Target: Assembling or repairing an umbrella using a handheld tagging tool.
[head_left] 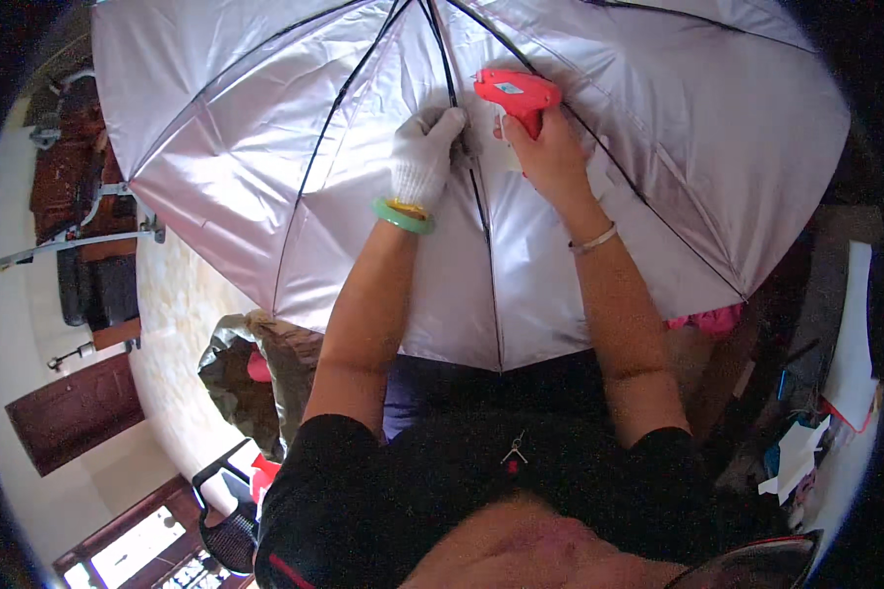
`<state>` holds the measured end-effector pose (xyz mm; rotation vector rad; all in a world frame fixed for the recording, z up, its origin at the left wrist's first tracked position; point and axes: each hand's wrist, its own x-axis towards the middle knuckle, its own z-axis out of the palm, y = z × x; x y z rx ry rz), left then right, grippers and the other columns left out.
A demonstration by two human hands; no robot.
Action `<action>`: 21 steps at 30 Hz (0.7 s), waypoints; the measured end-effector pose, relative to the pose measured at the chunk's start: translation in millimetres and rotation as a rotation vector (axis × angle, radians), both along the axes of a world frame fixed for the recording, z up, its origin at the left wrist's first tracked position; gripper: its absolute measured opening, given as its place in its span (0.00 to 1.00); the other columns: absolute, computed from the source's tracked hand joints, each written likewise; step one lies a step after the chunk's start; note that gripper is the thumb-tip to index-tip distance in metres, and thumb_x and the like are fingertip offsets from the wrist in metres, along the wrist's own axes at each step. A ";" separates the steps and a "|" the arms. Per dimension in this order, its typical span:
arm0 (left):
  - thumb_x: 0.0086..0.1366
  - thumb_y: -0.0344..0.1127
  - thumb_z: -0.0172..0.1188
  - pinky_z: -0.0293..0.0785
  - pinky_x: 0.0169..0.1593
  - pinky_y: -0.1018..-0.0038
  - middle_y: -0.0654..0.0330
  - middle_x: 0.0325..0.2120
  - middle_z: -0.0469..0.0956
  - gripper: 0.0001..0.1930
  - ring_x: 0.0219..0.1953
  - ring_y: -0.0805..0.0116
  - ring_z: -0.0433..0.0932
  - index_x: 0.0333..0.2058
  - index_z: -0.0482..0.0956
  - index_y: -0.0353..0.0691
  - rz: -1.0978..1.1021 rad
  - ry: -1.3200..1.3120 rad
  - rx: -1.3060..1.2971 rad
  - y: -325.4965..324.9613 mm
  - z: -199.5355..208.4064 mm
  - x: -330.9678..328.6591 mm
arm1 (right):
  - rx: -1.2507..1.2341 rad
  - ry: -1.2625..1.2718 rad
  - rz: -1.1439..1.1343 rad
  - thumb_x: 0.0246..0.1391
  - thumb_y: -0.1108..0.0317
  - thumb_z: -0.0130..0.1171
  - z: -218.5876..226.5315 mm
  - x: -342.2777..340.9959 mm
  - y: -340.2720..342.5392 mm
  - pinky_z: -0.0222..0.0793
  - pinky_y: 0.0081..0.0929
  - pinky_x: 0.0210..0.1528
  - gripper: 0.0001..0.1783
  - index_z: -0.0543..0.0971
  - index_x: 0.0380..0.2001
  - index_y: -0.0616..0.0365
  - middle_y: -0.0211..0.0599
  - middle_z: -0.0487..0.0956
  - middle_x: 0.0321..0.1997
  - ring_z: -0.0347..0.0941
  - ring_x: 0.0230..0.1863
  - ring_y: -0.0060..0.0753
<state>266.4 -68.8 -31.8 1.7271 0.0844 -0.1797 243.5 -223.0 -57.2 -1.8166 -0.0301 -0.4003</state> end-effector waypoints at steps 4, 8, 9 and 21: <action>0.59 0.37 0.56 0.67 0.25 0.79 0.64 0.19 0.75 0.12 0.20 0.78 0.70 0.30 0.78 0.31 0.038 -0.032 -0.043 1.4 -4.3 2.4 | -0.073 -0.004 -0.005 0.52 0.70 0.53 -10.4 3.0 0.7 0.72 0.24 0.34 0.18 0.69 0.47 0.61 0.36 0.78 0.34 0.78 0.31 0.27; 0.59 0.38 0.56 0.67 0.25 0.79 0.64 0.19 0.75 0.12 0.20 0.79 0.70 0.29 0.79 0.32 0.037 0.016 -0.118 2.2 -7.2 2.5 | -0.040 -0.013 0.070 0.53 0.71 0.53 -10.8 1.4 1.2 0.72 0.25 0.36 0.19 0.69 0.48 0.62 0.36 0.78 0.34 0.78 0.32 0.28; 0.59 0.38 0.56 0.67 0.25 0.79 0.64 0.19 0.75 0.12 0.20 0.79 0.70 0.29 0.79 0.32 0.039 0.017 -0.117 3.3 -8.5 3.3 | -0.040 -0.012 0.072 0.53 0.71 0.53 -8.7 -0.3 1.5 0.72 0.25 0.36 0.19 0.69 0.48 0.62 0.36 0.78 0.34 0.78 0.32 0.28; 0.60 0.40 0.56 0.66 0.25 0.78 0.64 0.18 0.74 0.14 0.19 0.78 0.69 0.30 0.79 0.31 0.035 -0.013 -0.005 3.1 4.1 1.0 | 0.347 0.427 0.291 0.54 0.70 0.53 13.0 0.4 -14.0 0.72 0.24 0.34 0.17 0.70 0.47 0.63 0.36 0.78 0.31 0.77 0.31 0.27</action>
